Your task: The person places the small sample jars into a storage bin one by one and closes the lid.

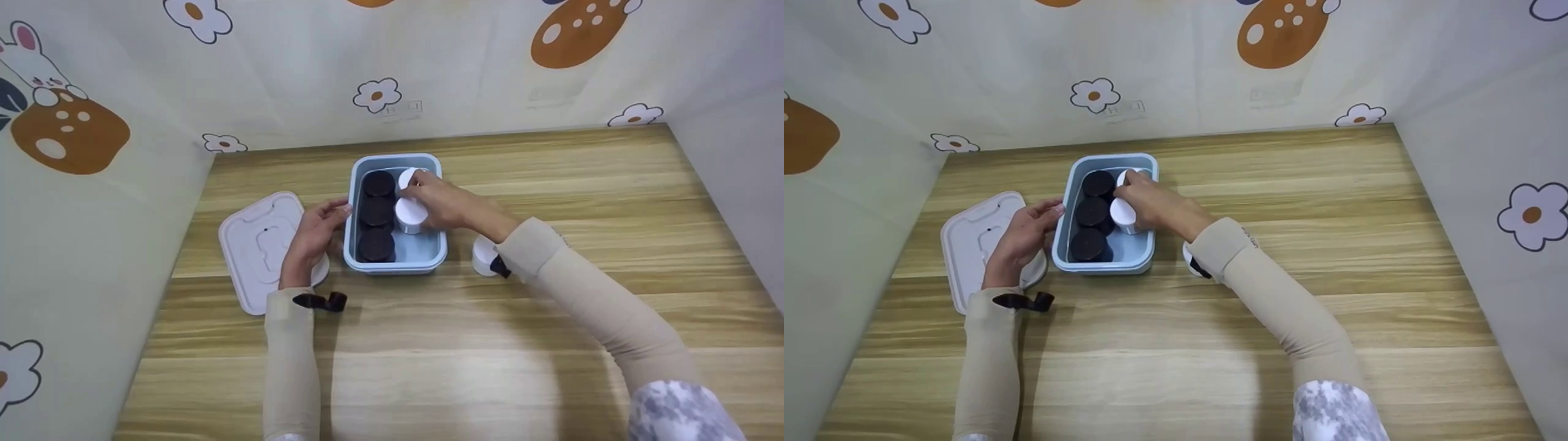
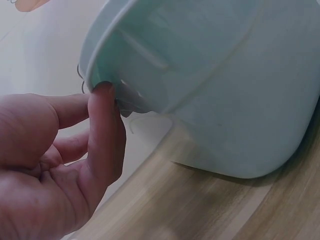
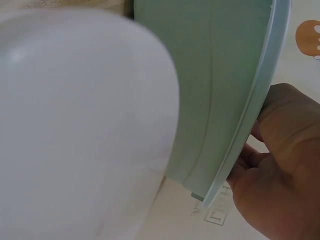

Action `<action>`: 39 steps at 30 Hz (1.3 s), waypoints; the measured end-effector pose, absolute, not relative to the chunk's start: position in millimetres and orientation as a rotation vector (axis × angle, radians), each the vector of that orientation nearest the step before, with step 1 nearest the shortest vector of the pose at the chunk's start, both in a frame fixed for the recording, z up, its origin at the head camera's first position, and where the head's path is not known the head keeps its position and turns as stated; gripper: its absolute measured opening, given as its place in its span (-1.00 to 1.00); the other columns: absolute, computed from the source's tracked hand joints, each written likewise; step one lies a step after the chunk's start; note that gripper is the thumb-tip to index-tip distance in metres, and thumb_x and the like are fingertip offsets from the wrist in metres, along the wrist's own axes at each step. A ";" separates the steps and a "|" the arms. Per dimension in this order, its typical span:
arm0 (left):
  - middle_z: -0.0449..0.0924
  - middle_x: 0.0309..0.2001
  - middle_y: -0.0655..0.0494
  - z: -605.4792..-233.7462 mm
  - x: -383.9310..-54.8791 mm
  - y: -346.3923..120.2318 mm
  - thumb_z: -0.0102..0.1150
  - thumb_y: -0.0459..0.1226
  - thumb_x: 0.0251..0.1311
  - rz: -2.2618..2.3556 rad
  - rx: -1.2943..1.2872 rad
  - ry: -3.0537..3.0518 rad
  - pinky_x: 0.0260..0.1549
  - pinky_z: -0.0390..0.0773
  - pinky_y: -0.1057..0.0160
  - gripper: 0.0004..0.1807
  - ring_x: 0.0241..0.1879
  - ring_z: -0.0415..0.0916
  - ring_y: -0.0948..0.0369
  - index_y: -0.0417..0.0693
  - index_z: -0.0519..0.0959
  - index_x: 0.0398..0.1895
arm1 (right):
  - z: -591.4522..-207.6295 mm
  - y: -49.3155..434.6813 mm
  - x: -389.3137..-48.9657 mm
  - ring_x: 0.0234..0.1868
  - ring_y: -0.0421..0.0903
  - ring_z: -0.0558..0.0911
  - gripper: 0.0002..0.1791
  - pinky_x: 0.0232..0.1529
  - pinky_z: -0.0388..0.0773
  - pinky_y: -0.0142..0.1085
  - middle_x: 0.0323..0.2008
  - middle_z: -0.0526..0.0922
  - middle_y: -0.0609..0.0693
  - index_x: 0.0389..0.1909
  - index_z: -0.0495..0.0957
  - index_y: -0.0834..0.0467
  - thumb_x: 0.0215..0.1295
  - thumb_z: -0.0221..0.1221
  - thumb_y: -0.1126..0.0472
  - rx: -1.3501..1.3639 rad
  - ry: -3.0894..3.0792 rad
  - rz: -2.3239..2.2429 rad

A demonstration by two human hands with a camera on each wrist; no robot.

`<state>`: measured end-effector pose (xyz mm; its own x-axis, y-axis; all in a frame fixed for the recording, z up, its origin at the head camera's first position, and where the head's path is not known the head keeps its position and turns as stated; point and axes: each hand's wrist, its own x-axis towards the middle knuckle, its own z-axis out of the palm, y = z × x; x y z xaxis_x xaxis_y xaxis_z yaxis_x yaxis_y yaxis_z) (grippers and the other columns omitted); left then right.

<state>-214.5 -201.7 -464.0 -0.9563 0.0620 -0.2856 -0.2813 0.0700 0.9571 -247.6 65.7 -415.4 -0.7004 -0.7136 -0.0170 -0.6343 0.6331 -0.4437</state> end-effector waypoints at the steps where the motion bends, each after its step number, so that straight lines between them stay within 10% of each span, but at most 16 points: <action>1: 0.66 -0.07 0.09 -464.0 -214.6 -201.5 0.14 -0.23 0.42 1.967 -0.219 2.096 -0.22 0.64 0.39 -0.51 -0.17 0.65 0.25 -0.24 0.43 0.34 | -414.9 65.8 -247.2 0.16 0.21 0.44 -0.27 0.20 0.52 0.00 0.10 0.44 0.34 0.21 0.52 0.31 -0.12 0.47 0.42 -1.101 2.664 -0.608; 39: 0.63 -0.09 0.12 -462.8 -214.7 -201.8 0.12 -0.17 0.44 1.951 -0.235 2.034 -0.59 0.61 0.33 -0.50 -0.21 0.65 0.29 -0.13 0.40 0.38 | -414.4 140.5 -198.7 0.26 0.09 0.50 -0.42 0.26 0.52 -0.01 0.20 0.55 0.10 0.21 0.58 0.16 0.14 0.45 0.20 -0.919 2.476 -1.440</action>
